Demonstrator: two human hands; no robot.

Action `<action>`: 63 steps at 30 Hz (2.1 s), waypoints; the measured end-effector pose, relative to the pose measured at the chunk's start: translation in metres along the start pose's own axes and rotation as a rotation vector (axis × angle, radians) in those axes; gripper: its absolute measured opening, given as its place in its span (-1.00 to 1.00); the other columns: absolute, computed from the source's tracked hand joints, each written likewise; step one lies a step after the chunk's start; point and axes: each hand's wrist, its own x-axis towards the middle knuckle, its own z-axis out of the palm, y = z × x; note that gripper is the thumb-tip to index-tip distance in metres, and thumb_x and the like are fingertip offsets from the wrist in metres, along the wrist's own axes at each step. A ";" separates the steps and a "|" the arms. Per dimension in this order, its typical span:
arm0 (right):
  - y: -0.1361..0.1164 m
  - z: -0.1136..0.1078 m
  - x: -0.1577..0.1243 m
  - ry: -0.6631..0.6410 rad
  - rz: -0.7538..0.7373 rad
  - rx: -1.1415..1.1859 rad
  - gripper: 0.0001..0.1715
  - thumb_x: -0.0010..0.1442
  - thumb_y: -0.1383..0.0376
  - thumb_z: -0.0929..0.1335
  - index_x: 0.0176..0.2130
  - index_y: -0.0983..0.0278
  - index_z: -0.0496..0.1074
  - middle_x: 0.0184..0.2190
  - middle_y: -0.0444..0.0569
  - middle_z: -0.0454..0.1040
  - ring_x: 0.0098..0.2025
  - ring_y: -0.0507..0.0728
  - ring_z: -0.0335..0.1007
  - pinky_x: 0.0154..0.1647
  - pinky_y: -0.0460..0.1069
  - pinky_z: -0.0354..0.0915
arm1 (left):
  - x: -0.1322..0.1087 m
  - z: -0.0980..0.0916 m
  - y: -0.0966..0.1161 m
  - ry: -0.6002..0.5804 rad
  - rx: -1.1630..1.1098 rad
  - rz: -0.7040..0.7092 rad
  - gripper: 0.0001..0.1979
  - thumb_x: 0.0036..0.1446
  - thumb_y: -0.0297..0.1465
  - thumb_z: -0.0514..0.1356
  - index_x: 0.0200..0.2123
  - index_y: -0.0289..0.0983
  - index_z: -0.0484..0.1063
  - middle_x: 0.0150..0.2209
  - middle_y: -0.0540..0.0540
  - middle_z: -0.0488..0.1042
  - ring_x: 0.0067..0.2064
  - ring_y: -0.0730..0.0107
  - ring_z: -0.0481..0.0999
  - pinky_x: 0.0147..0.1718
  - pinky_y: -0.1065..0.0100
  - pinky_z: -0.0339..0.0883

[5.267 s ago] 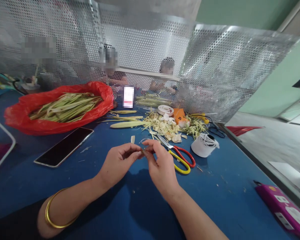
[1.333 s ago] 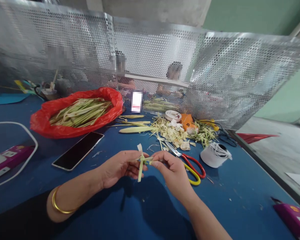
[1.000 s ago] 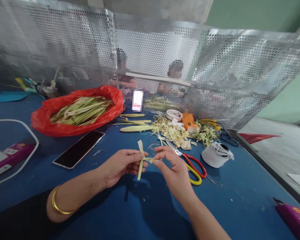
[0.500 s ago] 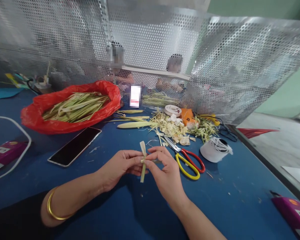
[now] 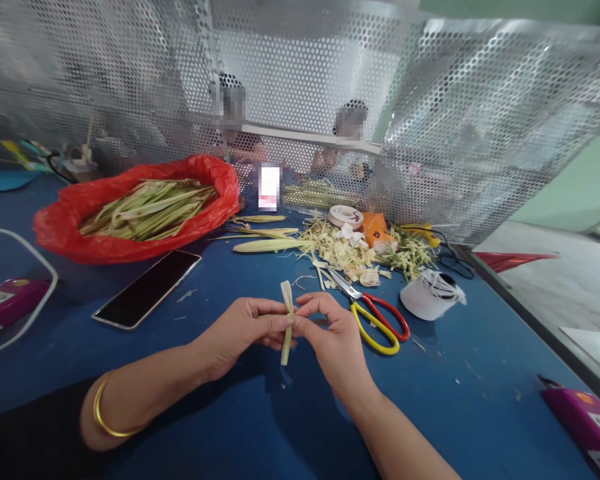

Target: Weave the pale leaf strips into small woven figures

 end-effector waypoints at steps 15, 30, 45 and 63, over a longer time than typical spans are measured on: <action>-0.004 -0.003 0.001 -0.011 -0.165 -0.189 -0.89 0.13 0.26 0.38 -0.42 0.22 0.49 -0.27 0.00 0.49 -0.14 0.20 0.40 -0.08 0.11 0.28 | 0.002 -0.001 0.002 0.008 -0.091 -0.076 -0.71 -0.02 -0.28 0.33 -0.22 -0.31 0.59 -0.33 -0.18 0.62 -0.38 0.40 0.56 -0.34 0.42 0.38; -0.015 -0.008 -0.001 -0.119 -0.924 -0.848 -0.70 0.18 0.48 0.28 -0.29 0.12 0.51 -0.24 -0.06 0.55 -0.11 0.17 0.44 0.01 0.13 0.23 | 0.001 -0.001 0.003 0.081 -0.128 -0.049 -0.80 -0.07 -0.32 0.33 -0.38 -0.34 0.58 -0.50 -0.07 0.54 -0.44 0.44 0.51 -0.32 0.39 0.37; -0.013 -0.002 -0.002 -0.096 -0.115 -0.221 -0.90 0.05 0.27 0.38 -0.47 0.24 0.43 -0.44 -0.09 0.48 -0.34 0.12 0.32 -0.25 0.04 0.23 | -0.003 0.001 0.009 0.006 0.163 -0.016 -0.84 -0.01 -0.42 0.22 -0.42 -0.32 0.62 -0.56 -0.08 0.55 -0.44 0.42 0.52 -0.32 0.39 0.39; -0.008 0.007 -0.002 0.057 0.012 0.141 -0.70 0.01 0.23 0.46 -0.25 0.24 0.35 -0.47 -0.17 0.42 -0.42 0.03 0.33 -0.37 -0.05 0.29 | 0.000 0.006 -0.005 0.146 -0.035 0.083 -0.73 -0.15 -0.30 0.41 -0.35 -0.32 0.58 -0.33 -0.11 0.57 -0.26 0.33 0.48 -0.13 0.30 0.28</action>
